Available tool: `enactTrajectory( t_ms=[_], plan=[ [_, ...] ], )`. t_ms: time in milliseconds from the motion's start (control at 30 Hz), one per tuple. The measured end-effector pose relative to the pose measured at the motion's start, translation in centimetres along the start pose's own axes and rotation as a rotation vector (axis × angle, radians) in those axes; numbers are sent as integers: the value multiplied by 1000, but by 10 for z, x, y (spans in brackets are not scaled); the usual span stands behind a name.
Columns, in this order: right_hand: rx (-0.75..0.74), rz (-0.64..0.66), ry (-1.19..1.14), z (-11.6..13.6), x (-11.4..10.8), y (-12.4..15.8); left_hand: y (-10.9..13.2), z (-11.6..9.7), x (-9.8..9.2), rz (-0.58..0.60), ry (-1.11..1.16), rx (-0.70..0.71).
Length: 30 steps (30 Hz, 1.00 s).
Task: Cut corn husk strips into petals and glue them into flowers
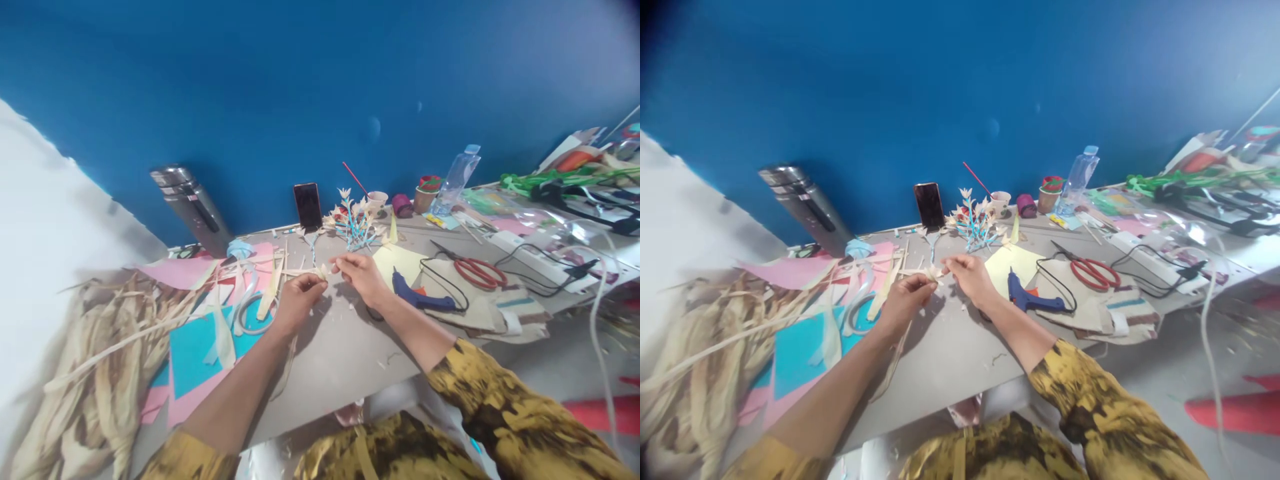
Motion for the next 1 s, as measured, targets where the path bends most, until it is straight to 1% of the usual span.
enactTrajectory(
  t_ms=[67,133,200,267,367,400,467,500,633,867,1000],
  plan=[
    [-20,-42,61,7,-13,-2,-2,1,-2,-18,1,-8],
    [-60,-38,142,17,-26,-1,-3,1,-4,-42,-2,-8],
    [-166,84,399,27,-35,5,-3,0,-6,-70,-4,-13],
    [-200,249,650,31,-40,16,-3,-1,-7,-90,-6,-26],
    [-166,520,963,26,-41,32,-1,-3,-7,-91,-37,-51],
    [-150,590,1052,24,-41,36,0,-4,-7,-82,-59,-59],
    [-121,691,1191,21,-39,41,1,-4,-5,-65,-102,-83],
    [-109,717,1235,19,-38,42,2,-4,-4,-58,-121,-96],
    [-85,743,1264,18,-33,41,5,-5,-1,-34,-191,-126],
    [-70,729,1236,13,-33,43,15,-13,3,-37,-336,-95],
    [-91,673,1218,12,-37,44,13,-11,4,-13,-353,-111]
  ],
)
Point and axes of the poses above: each hand's wrist, its own y-axis away from the middle knuckle, its own x-axis out of the palm, z = x × y, the point moved 3 cm from there along -y, towards the middle knuckle, and after that the axes turned 15 degrees about -x, right-handed, at the moved point
